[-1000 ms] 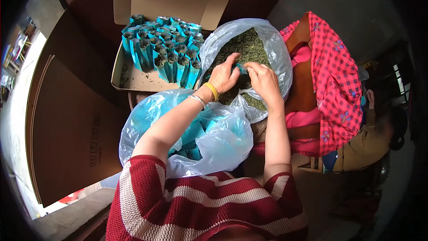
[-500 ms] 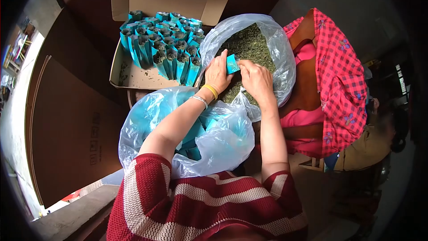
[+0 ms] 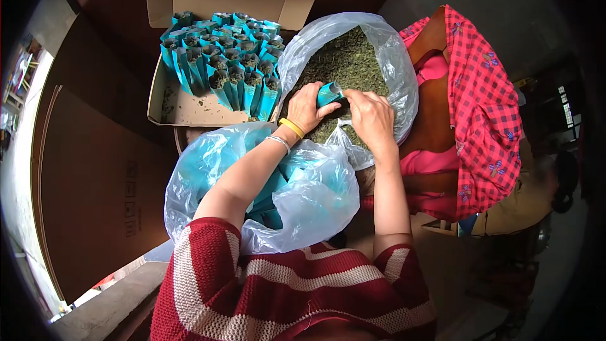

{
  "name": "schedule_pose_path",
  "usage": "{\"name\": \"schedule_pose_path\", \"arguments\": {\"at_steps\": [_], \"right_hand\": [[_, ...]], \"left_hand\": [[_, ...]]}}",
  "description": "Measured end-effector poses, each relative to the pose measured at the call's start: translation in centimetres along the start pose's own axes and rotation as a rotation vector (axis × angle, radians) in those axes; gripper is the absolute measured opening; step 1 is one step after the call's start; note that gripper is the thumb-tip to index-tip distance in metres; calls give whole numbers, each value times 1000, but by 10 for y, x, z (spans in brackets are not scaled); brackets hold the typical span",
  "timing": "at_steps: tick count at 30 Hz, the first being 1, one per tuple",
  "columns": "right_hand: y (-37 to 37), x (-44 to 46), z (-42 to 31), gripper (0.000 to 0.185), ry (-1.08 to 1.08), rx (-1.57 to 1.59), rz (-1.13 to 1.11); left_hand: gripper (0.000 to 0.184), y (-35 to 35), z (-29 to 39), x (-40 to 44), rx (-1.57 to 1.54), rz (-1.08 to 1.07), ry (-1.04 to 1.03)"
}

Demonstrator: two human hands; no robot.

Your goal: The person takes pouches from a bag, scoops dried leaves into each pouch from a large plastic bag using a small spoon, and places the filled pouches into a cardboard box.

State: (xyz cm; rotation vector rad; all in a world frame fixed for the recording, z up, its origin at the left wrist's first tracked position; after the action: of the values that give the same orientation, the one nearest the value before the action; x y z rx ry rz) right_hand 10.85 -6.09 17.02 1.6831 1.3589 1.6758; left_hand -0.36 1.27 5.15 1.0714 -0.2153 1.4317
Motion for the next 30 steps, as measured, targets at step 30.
{"name": "schedule_pose_path", "arguments": {"at_steps": [30], "right_hand": [[-13,8,70,21,-551,418,112]], "left_hand": [[55,-9,-19,-5,-5,-95,238]]}}
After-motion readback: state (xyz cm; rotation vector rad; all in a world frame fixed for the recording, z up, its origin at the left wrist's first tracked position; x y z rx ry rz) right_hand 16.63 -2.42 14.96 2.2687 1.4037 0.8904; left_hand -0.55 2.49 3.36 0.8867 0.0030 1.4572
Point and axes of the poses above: each hand's wrist, its own x-axis towards the middle knuckle, its own y-axis out of the back of the hand, z = x × y, the point moved 6 cm from there along x, towards the middle knuckle, and after that the axes turned 6 degrees about x, right-handed, at the moved point
